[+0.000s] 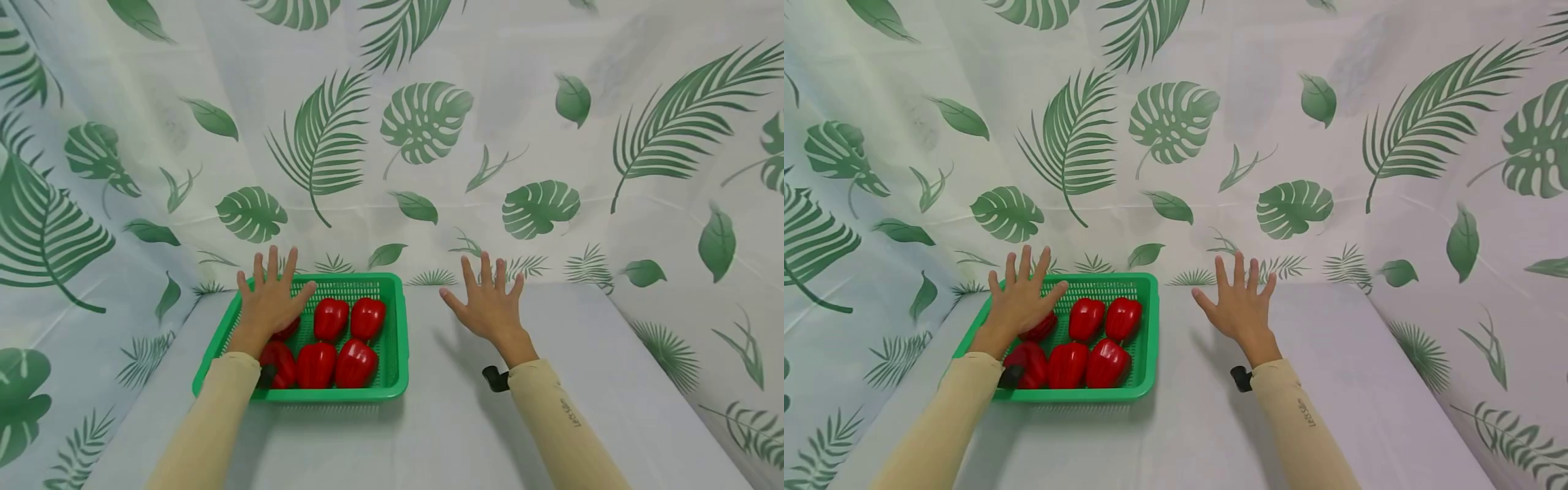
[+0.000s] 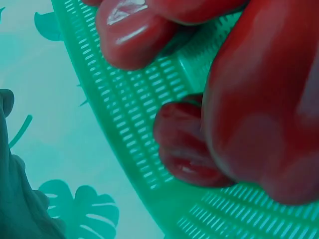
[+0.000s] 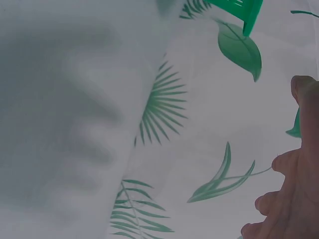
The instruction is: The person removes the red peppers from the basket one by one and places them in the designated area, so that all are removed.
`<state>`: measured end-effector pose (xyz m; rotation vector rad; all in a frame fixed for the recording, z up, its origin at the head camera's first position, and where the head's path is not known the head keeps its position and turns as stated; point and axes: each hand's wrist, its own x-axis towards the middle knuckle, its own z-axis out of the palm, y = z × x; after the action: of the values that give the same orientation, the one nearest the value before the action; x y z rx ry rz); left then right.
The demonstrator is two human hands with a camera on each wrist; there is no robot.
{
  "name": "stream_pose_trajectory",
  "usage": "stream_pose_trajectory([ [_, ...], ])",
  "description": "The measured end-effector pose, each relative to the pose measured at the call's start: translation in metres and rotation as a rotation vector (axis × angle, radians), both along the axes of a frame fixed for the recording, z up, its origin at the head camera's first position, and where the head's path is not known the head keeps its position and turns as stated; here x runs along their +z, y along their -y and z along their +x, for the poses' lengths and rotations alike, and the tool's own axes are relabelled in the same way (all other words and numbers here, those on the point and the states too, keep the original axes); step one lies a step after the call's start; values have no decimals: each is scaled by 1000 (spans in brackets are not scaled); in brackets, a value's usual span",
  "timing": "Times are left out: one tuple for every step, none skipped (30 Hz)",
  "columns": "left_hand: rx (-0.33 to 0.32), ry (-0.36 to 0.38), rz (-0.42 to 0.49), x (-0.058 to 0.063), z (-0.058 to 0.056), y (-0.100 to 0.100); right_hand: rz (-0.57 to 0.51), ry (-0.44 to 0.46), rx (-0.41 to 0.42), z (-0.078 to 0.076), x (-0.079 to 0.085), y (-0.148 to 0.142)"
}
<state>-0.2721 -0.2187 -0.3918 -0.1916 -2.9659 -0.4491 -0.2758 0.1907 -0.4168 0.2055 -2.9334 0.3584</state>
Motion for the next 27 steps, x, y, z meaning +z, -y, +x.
stream_pose_trajectory([
  [1, -2, 1, 1, 0, 2, -1, 1, 1, 0, 0, 0],
  [1, -6, 5, 2, 1, 4, -2, 2, 1, -1, -1, 1],
  [2, -9, 7, 3, 2, 6, 2, 4, 0, -1, -1, 1],
  [4, -16, 5, 4, 3, 7, -1, 7, 2, -1, -1, 1],
  [6, -19, 6, 7, 4, 9, -1, 10, 2, -2, -1, 2],
  [8, -22, 3, 9, 6, 11, -1, 13, 3, -2, -2, 2],
  [9, -22, -3, 12, 8, 13, -2, 15, 5, -2, -2, 2],
  [11, -25, -3, 15, 11, 14, -1, 16, 5, -2, -2, 3],
  [14, -24, -9, 18, 14, 16, 0, 19, 7, -3, -2, 3],
  [17, -26, -11, 21, 17, 18, -4, 22, 10, -3, -2, 3],
  [21, -26, -14, 23, 21, 20, -4, 23, 12, -3, -2, 4],
  [23, -29, -18, 25, 24, 23, -4, 24, 14, -3, -2, 4],
  [25, -34, -20, 26, 27, 25, -7, 23, 15, -3, -3, 4],
  [29, -38, -21, 27, 30, 27, -8, 24, 17, -3, -3, 4],
  [32, -41, -22, 27, 32, 29, -14, 28, 19, -2, -3, 4],
  [36, -43, -21, 27, 34, 31, -17, 29, 21, -2, -3, 5],
  [39, -45, -25, 26, 36, 33, -20, 30, 22, -2, -4, 5],
  [40, -46, -28, 25, 38, 35, -23, 32, 22, -2, -4, 5],
  [43, -45, -30, 24, 40, 38, -24, 34, 22, -2, -5, 6],
  [45, -40, -29, 23, 41, 40, -25, 37, 22, -2, -5, 6],
  [47, -37, -27, 22, 43, 42, -26, 38, 21, -2, -5, 6],
  [48, -33, -26, 21, 45, 45, -26, 40, 22, -2, -5, 7],
  [49, -33, -29, 20, 47, 47, -26, 40, 22, -2, -5, 7],
  [50, -32, -27, 18, 49, 49, -26, 39, 23, -2, -6, 7],
  [52, -31, -24, 17, 51, 52, -28, 39, 26, -2, -6, 8],
  [54, -30, -20, 16, 53, 54, -30, 36, 27, -2, -6, 8],
  [55, -28, -21, 15, 56, 56, -32, 34, 30, -1, -6, 9],
])
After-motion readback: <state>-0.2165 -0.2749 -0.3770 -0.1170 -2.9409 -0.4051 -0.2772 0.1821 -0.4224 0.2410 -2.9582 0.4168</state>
